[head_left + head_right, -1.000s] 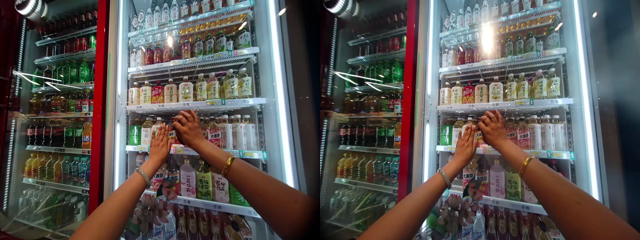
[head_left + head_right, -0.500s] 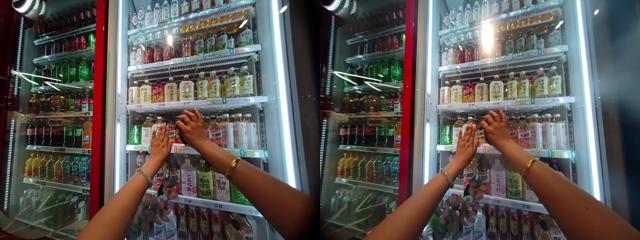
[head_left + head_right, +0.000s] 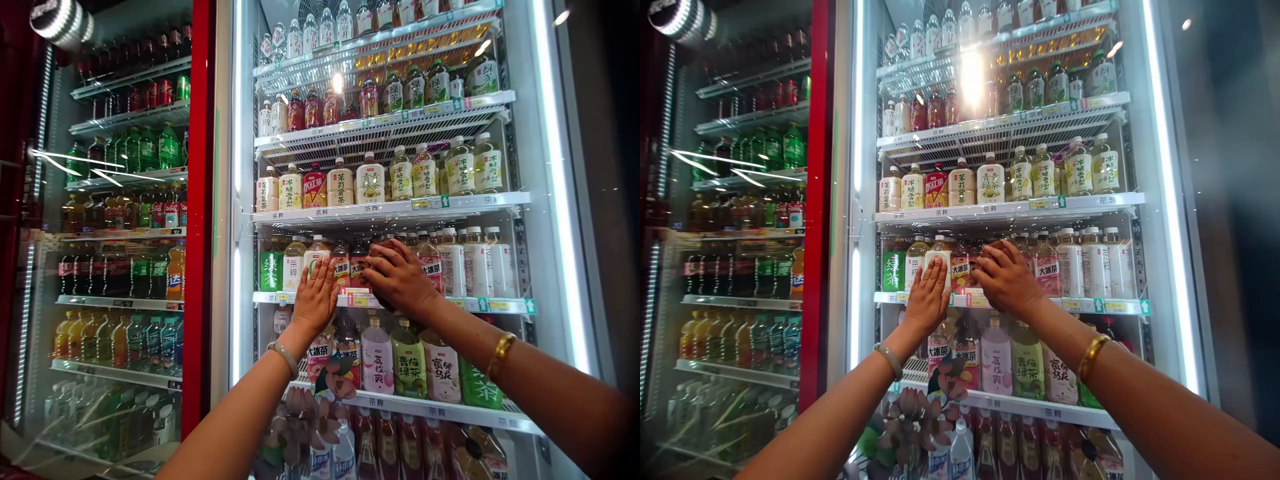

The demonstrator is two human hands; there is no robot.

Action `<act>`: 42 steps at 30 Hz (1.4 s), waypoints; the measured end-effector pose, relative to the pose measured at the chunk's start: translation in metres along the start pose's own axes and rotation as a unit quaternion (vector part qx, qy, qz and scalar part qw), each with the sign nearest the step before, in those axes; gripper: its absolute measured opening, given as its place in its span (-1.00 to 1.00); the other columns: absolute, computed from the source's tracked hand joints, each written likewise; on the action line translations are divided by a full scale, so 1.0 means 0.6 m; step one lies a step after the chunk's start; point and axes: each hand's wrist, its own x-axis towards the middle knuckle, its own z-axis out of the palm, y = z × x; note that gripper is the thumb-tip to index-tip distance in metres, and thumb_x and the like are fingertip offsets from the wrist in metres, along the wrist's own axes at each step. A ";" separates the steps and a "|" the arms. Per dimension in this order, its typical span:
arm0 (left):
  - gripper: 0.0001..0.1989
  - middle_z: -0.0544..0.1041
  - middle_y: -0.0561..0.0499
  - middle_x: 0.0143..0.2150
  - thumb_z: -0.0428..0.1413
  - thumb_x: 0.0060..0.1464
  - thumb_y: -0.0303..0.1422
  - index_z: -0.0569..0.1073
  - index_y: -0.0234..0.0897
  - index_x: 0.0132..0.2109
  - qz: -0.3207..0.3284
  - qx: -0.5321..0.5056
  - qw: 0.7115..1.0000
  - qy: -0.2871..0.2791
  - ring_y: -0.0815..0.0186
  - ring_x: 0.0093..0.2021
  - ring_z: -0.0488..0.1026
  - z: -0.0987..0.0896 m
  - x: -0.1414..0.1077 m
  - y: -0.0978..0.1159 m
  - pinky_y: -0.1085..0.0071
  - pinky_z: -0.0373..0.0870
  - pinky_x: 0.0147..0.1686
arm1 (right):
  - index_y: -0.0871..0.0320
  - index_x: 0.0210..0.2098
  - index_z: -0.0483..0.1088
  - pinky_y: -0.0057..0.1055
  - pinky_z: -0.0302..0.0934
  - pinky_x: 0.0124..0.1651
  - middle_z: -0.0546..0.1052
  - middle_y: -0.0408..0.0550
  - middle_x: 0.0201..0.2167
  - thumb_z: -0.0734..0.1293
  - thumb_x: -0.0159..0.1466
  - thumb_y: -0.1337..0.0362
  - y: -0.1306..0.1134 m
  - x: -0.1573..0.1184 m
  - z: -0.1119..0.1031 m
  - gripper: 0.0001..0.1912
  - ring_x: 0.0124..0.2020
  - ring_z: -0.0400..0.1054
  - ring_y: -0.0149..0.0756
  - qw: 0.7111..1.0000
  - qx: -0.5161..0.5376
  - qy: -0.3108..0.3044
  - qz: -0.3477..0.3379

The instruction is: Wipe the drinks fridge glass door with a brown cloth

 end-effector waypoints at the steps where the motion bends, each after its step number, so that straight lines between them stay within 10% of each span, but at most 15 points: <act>1: -0.22 0.04 -0.13 0.56 -0.09 0.43 -0.33 -0.38 -0.25 0.56 -0.003 0.004 1.000 0.004 0.17 0.58 -0.10 0.002 0.000 0.001 0.04 -0.15 0.56 | 0.00 -0.07 0.55 0.12 -0.02 0.45 0.61 -0.09 0.07 0.33 0.39 0.27 -0.002 0.016 0.006 -0.83 0.29 0.27 -0.04 0.999 -0.008 0.007 0.032; 6: -0.23 0.05 -0.14 0.56 -0.09 0.42 -0.34 -0.34 -0.25 0.56 -0.010 0.005 1.000 -0.004 0.17 0.58 -0.09 0.004 -0.004 0.002 0.03 -0.14 0.56 | 0.02 -0.07 0.55 0.20 -0.08 0.46 0.59 -0.08 0.12 0.34 0.38 0.26 -0.050 0.062 0.034 -0.83 0.32 0.24 0.03 0.995 -0.004 0.028 0.100; 14: -0.24 0.08 -0.16 0.55 -0.06 0.41 -0.33 -0.29 -0.28 0.56 -0.002 0.009 1.000 0.014 0.15 0.57 -0.06 0.008 -0.008 0.000 0.03 -0.12 0.55 | 0.00 -0.04 0.54 0.15 -0.04 0.48 0.60 -0.17 0.11 0.35 0.37 0.28 -0.052 -0.040 0.005 -0.80 0.30 0.29 -0.06 0.995 0.046 0.005 -0.090; 23: -0.21 0.11 -0.16 0.55 -0.05 0.39 -0.38 -0.32 -0.24 0.56 -0.066 -0.007 0.997 0.050 0.11 0.58 -0.06 0.019 -0.025 0.035 -0.05 -0.13 0.54 | 0.01 -0.10 0.55 0.13 -0.11 0.49 0.60 -0.13 0.10 0.38 0.36 0.28 -0.073 0.045 0.037 -0.86 0.32 0.23 -0.04 0.993 0.007 0.058 0.106; 28: -0.21 0.07 -0.18 0.56 -0.04 0.36 -0.43 -0.26 -0.27 0.57 -0.061 -0.004 0.997 0.037 0.12 0.59 -0.12 0.017 -0.058 0.044 -0.02 -0.10 0.54 | 0.05 -0.06 0.54 0.17 -0.11 0.50 0.60 -0.13 0.10 0.38 0.33 0.31 -0.132 -0.014 0.040 -0.81 0.33 0.25 -0.02 0.997 0.050 0.053 0.000; 33: -0.21 0.06 -0.18 0.56 0.01 0.35 -0.38 -0.19 -0.30 0.56 -0.065 -0.003 0.997 0.027 0.13 0.59 -0.15 0.016 -0.081 0.053 0.00 -0.15 0.55 | 0.05 -0.06 0.54 0.17 -0.07 0.49 0.60 -0.15 0.10 0.36 0.33 0.32 -0.103 -0.064 0.017 -0.79 0.31 0.28 -0.04 0.994 0.070 0.028 -0.073; 42: -0.20 0.09 -0.20 0.55 0.03 0.33 -0.40 -0.18 -0.34 0.56 -0.119 0.001 0.992 0.034 0.11 0.60 -0.18 0.029 -0.122 0.101 -0.04 -0.17 0.55 | 0.02 -0.08 0.55 0.15 -0.10 0.50 0.61 -0.11 0.09 0.41 0.34 0.26 -0.131 -0.002 0.041 -0.84 0.31 0.25 -0.04 0.991 0.032 0.054 0.120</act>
